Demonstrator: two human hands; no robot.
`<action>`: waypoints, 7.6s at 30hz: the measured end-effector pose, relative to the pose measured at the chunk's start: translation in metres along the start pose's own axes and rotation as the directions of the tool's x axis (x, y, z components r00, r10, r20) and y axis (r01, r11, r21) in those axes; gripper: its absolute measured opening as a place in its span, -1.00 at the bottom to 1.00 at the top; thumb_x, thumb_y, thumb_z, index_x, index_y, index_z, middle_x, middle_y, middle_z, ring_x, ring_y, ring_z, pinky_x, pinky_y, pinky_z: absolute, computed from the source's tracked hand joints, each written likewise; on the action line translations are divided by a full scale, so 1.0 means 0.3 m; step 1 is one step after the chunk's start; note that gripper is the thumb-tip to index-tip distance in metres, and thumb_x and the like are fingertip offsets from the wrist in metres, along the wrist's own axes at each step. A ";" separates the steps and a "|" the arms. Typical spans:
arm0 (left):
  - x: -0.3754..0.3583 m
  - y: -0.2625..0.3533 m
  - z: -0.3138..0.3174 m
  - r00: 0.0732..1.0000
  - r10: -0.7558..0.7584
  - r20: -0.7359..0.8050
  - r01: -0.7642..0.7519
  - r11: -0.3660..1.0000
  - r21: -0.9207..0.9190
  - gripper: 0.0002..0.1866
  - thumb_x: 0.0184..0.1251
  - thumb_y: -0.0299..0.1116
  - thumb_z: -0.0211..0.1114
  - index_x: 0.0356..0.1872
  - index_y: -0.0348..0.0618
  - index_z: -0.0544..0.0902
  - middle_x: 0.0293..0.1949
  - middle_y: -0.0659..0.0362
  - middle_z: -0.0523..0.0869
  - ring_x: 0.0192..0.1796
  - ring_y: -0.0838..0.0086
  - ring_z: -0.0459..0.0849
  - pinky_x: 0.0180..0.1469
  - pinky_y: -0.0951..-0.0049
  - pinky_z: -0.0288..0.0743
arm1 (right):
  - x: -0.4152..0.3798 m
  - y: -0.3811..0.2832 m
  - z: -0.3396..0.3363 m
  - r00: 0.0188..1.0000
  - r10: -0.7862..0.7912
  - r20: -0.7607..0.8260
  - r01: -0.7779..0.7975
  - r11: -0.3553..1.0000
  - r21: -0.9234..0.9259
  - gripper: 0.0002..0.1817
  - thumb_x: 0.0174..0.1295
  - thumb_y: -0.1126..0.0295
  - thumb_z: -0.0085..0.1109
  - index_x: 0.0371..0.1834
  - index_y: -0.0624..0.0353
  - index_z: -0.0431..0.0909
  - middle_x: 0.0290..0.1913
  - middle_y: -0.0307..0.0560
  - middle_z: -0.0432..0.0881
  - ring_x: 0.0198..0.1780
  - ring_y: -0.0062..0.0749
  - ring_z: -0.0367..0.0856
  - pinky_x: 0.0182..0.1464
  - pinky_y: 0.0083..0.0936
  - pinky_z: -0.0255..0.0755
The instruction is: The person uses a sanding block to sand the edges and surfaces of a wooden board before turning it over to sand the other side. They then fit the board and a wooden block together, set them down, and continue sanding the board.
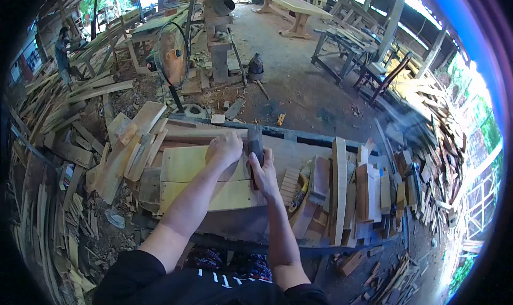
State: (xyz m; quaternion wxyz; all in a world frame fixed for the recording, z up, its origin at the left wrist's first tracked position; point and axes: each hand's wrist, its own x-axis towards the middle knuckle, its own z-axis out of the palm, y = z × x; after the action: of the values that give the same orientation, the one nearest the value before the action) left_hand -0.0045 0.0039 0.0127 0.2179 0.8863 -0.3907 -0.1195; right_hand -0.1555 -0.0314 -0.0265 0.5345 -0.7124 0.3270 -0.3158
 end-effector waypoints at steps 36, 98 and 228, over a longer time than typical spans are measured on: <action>0.032 -0.020 0.043 0.995 -0.014 -0.101 0.014 1.000 0.004 -0.76 0.46 -0.23 -0.08 -0.08 -0.10 0.50 -0.18 -0.12 0.72 -0.02 -0.03 0.69 0.03 -0.03 0.50 | -0.118 -0.049 -0.106 0.988 -0.034 0.149 0.048 0.994 -0.093 -0.48 0.39 0.30 0.08 0.36 0.15 0.21 0.19 0.16 0.49 0.25 -0.11 0.45 0.29 -0.29 0.28; -0.033 0.096 0.014 0.888 0.460 0.021 0.108 -0.165 -0.980 -0.52 0.22 -0.48 0.40 0.02 0.00 0.29 -0.36 0.18 0.59 -0.32 0.48 0.66 -0.25 0.45 0.59 | -0.147 -0.158 -0.034 0.948 -0.288 -0.131 0.246 0.932 -0.267 -0.40 0.30 0.28 0.19 0.37 0.23 0.26 0.17 0.25 0.52 0.19 0.08 0.53 0.22 -0.21 0.37; 0.033 0.007 0.046 0.986 0.159 -0.057 -0.154 0.984 0.087 -0.47 0.49 0.01 -0.14 -0.13 -0.21 0.68 -0.09 -0.18 0.70 0.03 -0.08 0.65 0.13 -0.03 0.46 | -0.271 -0.065 -0.112 0.983 0.167 -0.080 -0.171 0.984 -0.043 -0.39 0.27 -0.05 0.18 -0.01 0.38 0.43 -0.20 0.30 0.65 -0.15 0.01 0.66 -0.04 -0.21 0.47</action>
State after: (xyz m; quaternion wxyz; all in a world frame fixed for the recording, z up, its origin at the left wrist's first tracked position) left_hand -0.0046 -0.0087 0.0012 0.2023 0.8645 -0.4566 -0.0577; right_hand -0.2275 0.0196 -0.0080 0.5287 -0.6827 0.4142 -0.2879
